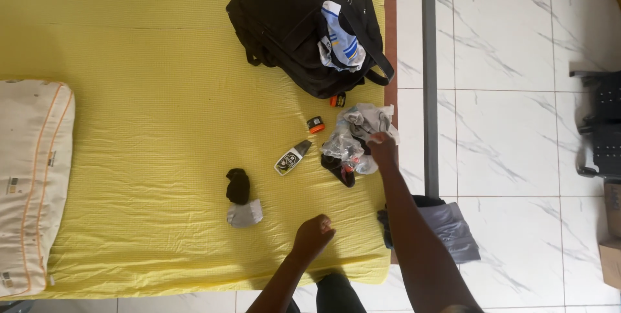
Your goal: Folding clothes and pairing socks on a bed.
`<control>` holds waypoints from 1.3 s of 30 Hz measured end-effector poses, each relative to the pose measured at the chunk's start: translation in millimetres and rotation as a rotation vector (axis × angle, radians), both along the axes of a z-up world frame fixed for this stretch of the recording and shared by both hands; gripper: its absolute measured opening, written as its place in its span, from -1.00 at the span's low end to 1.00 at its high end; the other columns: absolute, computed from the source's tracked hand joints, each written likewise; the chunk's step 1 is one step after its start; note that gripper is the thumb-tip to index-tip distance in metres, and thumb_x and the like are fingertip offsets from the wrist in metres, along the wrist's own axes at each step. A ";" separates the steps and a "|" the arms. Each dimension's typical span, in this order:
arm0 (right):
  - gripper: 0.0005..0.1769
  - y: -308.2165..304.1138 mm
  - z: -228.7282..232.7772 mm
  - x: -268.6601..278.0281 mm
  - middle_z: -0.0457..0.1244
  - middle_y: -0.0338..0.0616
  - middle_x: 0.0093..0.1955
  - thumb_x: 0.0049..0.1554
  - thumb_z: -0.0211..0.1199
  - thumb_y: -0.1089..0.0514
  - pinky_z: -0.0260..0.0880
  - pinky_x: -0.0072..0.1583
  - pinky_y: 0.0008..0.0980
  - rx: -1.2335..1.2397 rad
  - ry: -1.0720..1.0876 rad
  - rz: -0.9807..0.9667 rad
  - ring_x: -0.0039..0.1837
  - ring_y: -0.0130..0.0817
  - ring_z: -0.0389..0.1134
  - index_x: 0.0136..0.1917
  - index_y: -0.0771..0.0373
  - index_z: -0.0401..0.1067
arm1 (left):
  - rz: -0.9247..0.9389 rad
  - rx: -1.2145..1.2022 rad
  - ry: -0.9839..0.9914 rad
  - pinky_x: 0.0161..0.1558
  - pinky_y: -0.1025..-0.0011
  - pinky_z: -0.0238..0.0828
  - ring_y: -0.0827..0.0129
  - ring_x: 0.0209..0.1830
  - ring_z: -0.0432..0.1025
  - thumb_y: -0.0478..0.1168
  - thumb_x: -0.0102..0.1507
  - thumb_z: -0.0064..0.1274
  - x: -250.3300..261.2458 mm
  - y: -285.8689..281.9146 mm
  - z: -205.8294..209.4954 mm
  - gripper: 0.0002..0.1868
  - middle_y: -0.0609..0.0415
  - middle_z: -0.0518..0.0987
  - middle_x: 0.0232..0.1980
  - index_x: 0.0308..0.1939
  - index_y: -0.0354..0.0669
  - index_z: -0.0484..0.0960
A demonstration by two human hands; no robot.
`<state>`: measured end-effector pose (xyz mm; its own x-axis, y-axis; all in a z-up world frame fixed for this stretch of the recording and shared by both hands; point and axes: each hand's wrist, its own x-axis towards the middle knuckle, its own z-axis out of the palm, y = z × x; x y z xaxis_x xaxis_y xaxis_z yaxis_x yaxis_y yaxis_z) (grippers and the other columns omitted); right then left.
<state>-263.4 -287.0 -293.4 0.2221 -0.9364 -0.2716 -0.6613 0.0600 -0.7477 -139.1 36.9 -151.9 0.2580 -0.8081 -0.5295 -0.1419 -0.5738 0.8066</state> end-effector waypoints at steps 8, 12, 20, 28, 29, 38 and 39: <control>-0.32 -73.8 -55.9 -6.2 0.02 0.44 0.50 -0.20 0.62 0.10 0.22 0.27 0.07 -0.190 0.439 0.190 0.43 0.38 0.09 0.24 -0.01 0.61 | 0.066 0.174 0.025 -0.16 0.34 0.55 0.25 -0.27 0.62 -0.11 0.15 0.21 10.3 17.4 -12.8 -0.73 0.00 0.70 -0.29 -0.16 -0.19 0.62; -0.31 -73.4 -62.1 -6.2 0.25 0.24 0.31 -0.11 0.58 0.04 0.31 0.27 -0.13 -0.026 0.302 0.179 0.28 0.07 0.30 0.28 0.19 0.53 | 0.095 0.152 0.014 -0.16 0.35 0.56 0.28 -0.26 0.63 -0.10 0.16 0.22 18.2 6.5 -15.3 -0.72 0.02 0.71 -0.27 -0.15 -0.18 0.63; -0.74 -25.7 55.6 27.3 0.40 -0.13 -0.11 0.11 0.39 0.34 0.34 -0.04 -0.41 0.075 -0.506 -0.179 -0.12 -0.40 0.37 0.09 0.41 0.58 | 0.067 -0.023 -0.026 -0.10 0.37 0.56 0.32 -0.17 0.63 -0.12 0.24 0.17 39.3 -96.9 -2.3 -0.76 0.00 0.72 -0.18 -0.12 -0.19 0.64; -0.57 49.8 191.5 35.5 0.37 -0.18 -0.08 0.05 0.31 0.32 0.36 -0.08 -0.50 0.358 -0.778 -0.314 -0.12 -0.51 0.37 0.20 0.21 0.37 | 0.399 -0.135 0.318 -0.13 0.37 0.52 0.28 -0.13 0.61 -0.17 0.27 0.20 77.5 -144.4 40.1 -0.70 -0.10 0.71 -0.10 -0.03 -0.32 0.61; -0.57 62.4 187.7 38.0 0.37 -0.18 -0.08 0.05 0.31 0.32 0.36 -0.08 -0.50 0.355 -0.778 -0.321 -0.12 -0.51 0.37 0.20 0.21 0.37 | 0.392 -0.133 0.319 -0.13 0.37 0.52 0.28 -0.13 0.61 -0.17 0.27 0.20 79.3 -146.8 52.1 -0.70 -0.10 0.71 -0.10 -0.03 -0.32 0.61; -0.71 134.9 204.9 68.0 0.44 -0.14 -0.03 0.11 0.31 0.26 0.43 -0.02 -0.50 0.497 -0.719 -0.042 -0.05 -0.51 0.43 0.13 0.26 0.44 | 0.468 -0.338 0.406 -0.02 0.50 0.55 0.44 -0.07 0.58 -0.23 0.20 0.25 98.2 -114.1 69.7 -0.50 0.02 0.69 -0.01 0.18 -0.37 0.55; -0.77 131.2 195.9 65.5 0.45 -0.15 -0.05 0.13 0.27 0.24 0.46 -0.03 -0.48 0.578 -0.741 -0.053 -0.06 -0.48 0.46 0.09 0.25 0.47 | 0.512 -0.273 0.379 -0.10 0.50 0.53 0.44 -0.15 0.56 -0.25 0.23 0.20 101.4 -106.5 65.5 -0.58 0.02 0.70 -0.08 0.13 -0.41 0.61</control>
<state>-197.9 -155.9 -97.5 0.4852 -0.7147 -0.5038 -0.0146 0.5694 -0.8219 -37.8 -69.6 -86.4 0.4801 -0.7511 -0.4533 0.4126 -0.2627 0.8722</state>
